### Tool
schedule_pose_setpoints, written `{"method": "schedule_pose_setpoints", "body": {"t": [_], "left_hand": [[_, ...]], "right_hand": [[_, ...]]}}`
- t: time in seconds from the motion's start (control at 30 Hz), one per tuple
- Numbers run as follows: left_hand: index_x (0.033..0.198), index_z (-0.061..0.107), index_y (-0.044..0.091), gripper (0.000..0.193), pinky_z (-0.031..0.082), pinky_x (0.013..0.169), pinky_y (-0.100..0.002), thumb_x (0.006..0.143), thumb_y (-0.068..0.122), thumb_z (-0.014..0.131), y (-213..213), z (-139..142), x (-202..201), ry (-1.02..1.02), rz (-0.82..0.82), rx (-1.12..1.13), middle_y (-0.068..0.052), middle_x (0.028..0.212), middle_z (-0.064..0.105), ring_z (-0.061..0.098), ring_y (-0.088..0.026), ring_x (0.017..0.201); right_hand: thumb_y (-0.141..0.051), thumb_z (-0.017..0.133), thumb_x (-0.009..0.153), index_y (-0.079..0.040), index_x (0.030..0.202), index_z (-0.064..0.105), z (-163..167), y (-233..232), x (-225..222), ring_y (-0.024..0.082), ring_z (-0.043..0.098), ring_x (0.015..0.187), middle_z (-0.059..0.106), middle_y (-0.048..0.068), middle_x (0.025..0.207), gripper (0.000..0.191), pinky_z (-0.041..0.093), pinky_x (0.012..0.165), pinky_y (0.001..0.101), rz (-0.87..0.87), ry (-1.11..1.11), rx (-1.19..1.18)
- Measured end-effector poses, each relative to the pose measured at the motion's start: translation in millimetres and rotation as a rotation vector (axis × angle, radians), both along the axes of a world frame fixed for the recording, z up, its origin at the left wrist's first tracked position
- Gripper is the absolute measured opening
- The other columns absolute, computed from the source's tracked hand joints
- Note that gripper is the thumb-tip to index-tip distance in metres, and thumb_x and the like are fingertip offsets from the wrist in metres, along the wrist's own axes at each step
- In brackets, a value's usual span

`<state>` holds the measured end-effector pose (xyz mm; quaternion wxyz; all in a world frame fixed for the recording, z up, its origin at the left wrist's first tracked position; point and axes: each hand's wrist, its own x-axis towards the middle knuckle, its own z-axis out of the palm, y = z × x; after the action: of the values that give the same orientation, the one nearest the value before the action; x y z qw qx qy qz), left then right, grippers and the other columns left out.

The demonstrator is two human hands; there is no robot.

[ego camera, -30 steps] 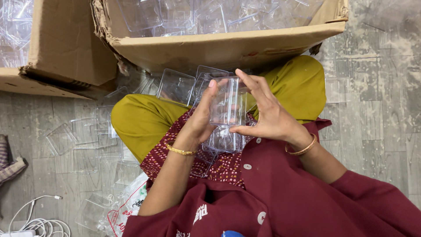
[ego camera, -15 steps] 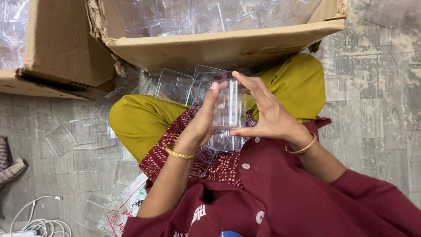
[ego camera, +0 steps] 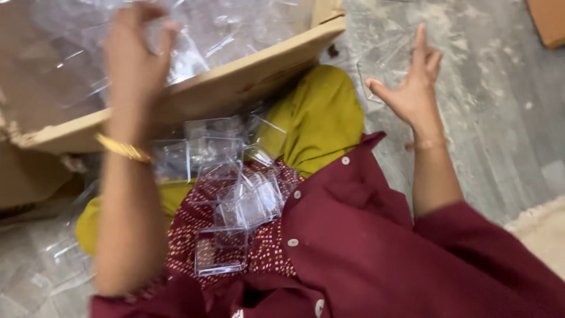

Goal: The person sits on the floor next to a cardboard box filled with flat clear plastic pieces. They pick up plastic panels one at a time, fold and snap the pieces together to form small clear plastic boxes, and set the finished boxes aside on the floor.

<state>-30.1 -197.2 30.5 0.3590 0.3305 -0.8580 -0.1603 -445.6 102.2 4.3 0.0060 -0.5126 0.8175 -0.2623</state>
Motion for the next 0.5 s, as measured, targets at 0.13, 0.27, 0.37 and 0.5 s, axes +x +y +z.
{"method": "schedule_pose_setpoints", "body": {"t": [0.13,0.27,0.37,0.5], "left_hand": [[0.133,0.070,0.006,0.046,0.044,0.110,-0.054,0.101,0.039,0.063,-93.7,-39.1,14.9,-0.981,0.184,0.521,-0.023,0.139,0.063,0.057,-0.043,0.127],[0.142,0.063,0.021,0.053,0.044,0.112,-0.053,0.095,0.046,0.063,-105.5,-61.8,19.5,-1.105,0.085,0.788,-0.008,0.149,0.060,0.058,-0.035,0.133],[0.143,0.063,0.028,0.053,0.046,0.112,-0.052,0.093,0.046,0.065,-96.1,-62.3,15.9,-1.183,0.052,0.883,-0.004,0.148,0.063,0.060,-0.030,0.133],[0.137,0.064,0.033,0.049,0.046,0.105,-0.054,0.089,0.041,0.072,-84.8,-58.1,9.4,-1.358,0.119,0.786,0.000,0.145,0.056,0.054,-0.031,0.128]], "right_hand": [[-0.059,0.091,0.066,-0.008,0.165,0.015,-82.3,-13.8,-45.7,0.051,0.036,0.133,0.033,0.033,0.146,0.135,0.040,0.108,0.0585,-0.353,0.020,0.449],[-0.058,0.090,0.064,-0.009,0.162,0.018,-118.4,-17.5,-46.2,0.047,0.032,0.135,0.032,0.028,0.147,0.131,0.035,0.102,0.0685,-0.478,-0.019,0.546],[-0.059,0.089,0.067,-0.010,0.163,0.020,-117.5,-18.6,-42.6,0.046,0.034,0.136,0.035,0.025,0.147,0.128,0.036,0.103,0.0678,-0.509,-0.006,0.560],[-0.059,0.089,0.067,-0.009,0.162,0.021,-111.2,-20.6,-40.6,0.045,0.033,0.136,0.034,0.025,0.147,0.127,0.036,0.102,0.0673,-0.517,0.000,0.564]]}}
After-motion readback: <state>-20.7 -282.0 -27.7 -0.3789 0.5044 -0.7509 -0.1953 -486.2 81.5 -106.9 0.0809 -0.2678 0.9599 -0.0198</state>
